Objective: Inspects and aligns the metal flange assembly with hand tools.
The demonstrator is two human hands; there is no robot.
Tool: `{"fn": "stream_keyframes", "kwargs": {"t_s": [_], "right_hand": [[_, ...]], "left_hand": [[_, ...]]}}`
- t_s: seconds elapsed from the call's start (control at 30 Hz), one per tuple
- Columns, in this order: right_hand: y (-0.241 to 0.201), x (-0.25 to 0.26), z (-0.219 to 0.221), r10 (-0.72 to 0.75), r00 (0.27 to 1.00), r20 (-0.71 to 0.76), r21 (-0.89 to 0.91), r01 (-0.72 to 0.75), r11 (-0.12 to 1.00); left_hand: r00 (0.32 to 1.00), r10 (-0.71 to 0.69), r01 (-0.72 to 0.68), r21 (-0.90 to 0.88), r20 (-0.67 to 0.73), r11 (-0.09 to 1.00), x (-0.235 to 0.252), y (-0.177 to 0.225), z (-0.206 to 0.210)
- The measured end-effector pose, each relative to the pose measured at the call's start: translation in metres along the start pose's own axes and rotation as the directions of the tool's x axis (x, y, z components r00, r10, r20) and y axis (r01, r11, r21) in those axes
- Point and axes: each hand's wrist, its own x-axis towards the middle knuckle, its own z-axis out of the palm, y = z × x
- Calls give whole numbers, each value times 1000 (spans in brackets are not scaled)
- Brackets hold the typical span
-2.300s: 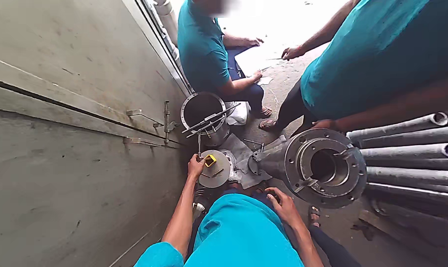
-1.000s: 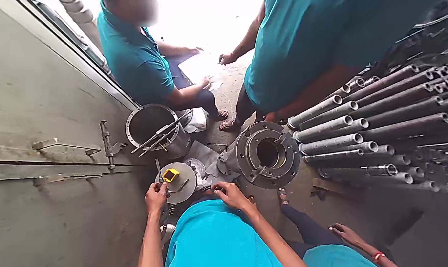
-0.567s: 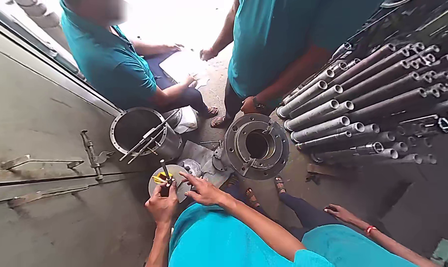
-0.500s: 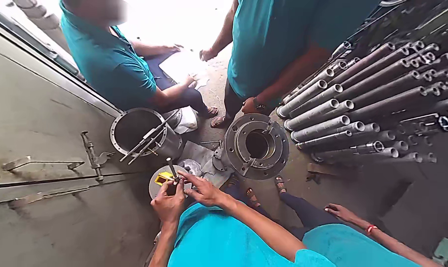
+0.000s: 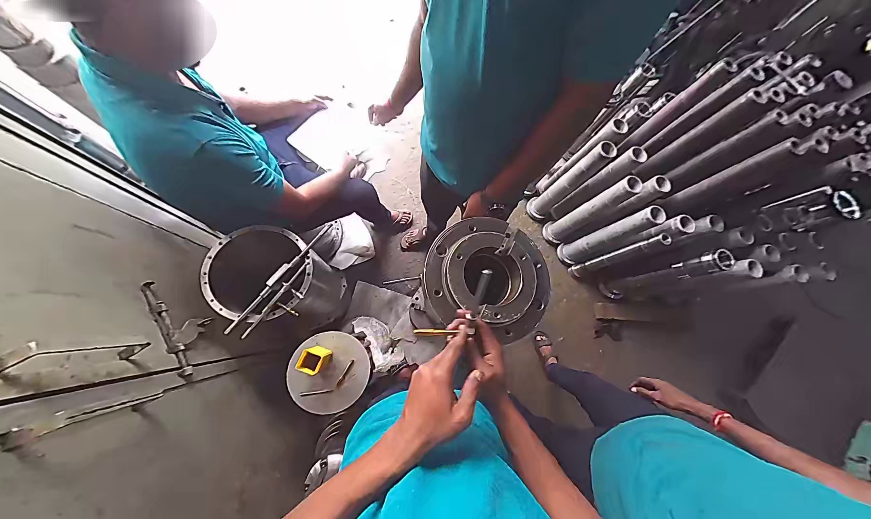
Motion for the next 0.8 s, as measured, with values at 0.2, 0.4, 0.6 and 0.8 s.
{"fn": "stream_keyframes", "kwargs": {"t_s": [0.2,0.4,0.6,0.8], "right_hand": [[-37,-15,-57,36,957,-289,-73,-59,996],[-59,-3,-101,-6,942,-335,-456,-157,876],[-62,17,-106,26,972,-234,-721,-191,666],[-67,34,-101,17,1000,21,-906,11,423]], "left_hand": [[968,199,-180,-136,150,974,9,-2,-4],[993,-113,107,153,32,982,-7,-58,-27],[947,-320,316,271,-31,909,-17,-88,-53],[957,-275,288,194,-88,938,-17,-95,-55]]}}
